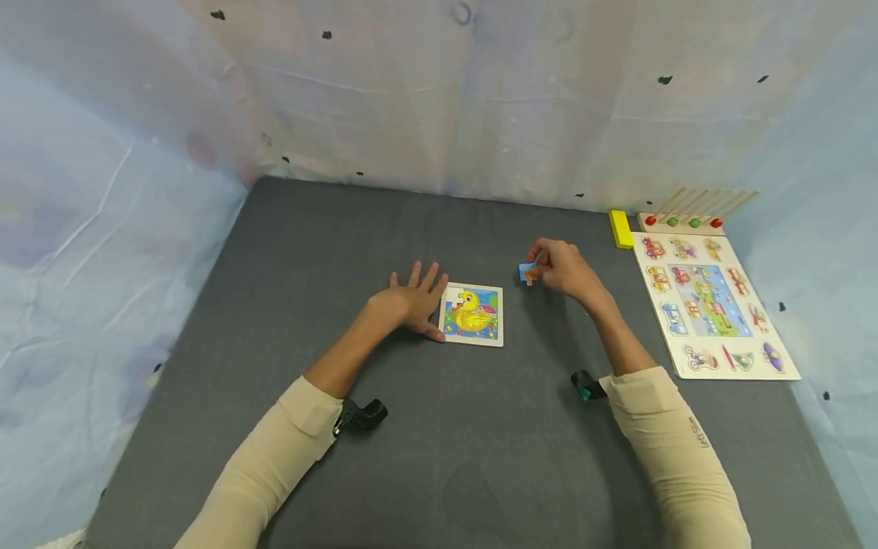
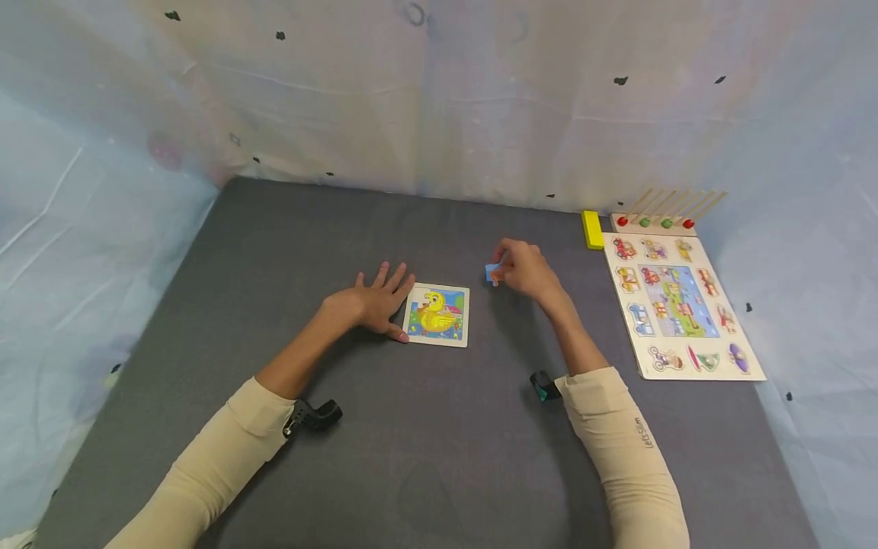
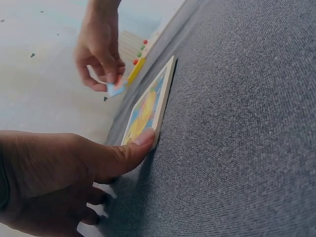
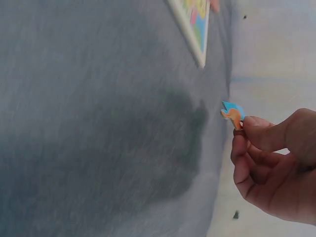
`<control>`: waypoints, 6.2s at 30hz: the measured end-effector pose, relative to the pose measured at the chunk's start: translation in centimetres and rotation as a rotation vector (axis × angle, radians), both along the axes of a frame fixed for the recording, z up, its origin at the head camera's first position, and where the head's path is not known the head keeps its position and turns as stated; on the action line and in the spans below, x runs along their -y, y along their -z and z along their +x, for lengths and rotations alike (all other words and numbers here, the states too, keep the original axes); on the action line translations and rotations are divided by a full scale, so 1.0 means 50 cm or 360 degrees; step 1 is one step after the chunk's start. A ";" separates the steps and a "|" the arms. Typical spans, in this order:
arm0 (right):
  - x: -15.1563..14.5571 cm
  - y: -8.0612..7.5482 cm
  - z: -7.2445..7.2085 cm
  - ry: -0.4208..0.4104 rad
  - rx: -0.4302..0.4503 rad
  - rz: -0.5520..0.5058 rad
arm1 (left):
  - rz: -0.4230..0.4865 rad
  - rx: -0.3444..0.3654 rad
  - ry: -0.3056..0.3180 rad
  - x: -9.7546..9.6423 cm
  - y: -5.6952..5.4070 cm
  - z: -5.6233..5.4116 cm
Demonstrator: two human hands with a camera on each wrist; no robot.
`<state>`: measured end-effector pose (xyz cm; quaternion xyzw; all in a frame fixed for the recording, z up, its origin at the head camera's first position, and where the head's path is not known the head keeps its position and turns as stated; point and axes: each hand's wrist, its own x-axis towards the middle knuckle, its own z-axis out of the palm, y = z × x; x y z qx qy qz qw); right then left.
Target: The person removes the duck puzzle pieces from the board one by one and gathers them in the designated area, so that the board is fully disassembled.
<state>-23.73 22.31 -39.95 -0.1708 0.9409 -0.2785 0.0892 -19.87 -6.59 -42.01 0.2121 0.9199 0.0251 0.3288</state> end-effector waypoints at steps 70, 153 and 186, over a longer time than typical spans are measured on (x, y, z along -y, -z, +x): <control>0.192 0.044 0.057 -0.0335 -0.0161 0.0604 | 0.0031 -0.0048 0.0019 0.009 0.018 -0.002; -0.140 0.058 -0.029 0.0157 0.0023 0.0221 | 0.0057 -0.0035 0.0028 0.011 0.018 -0.005; 0.032 -0.040 0.031 -0.0204 0.0022 0.0232 | 0.0069 -0.0010 0.0019 0.011 0.037 -0.015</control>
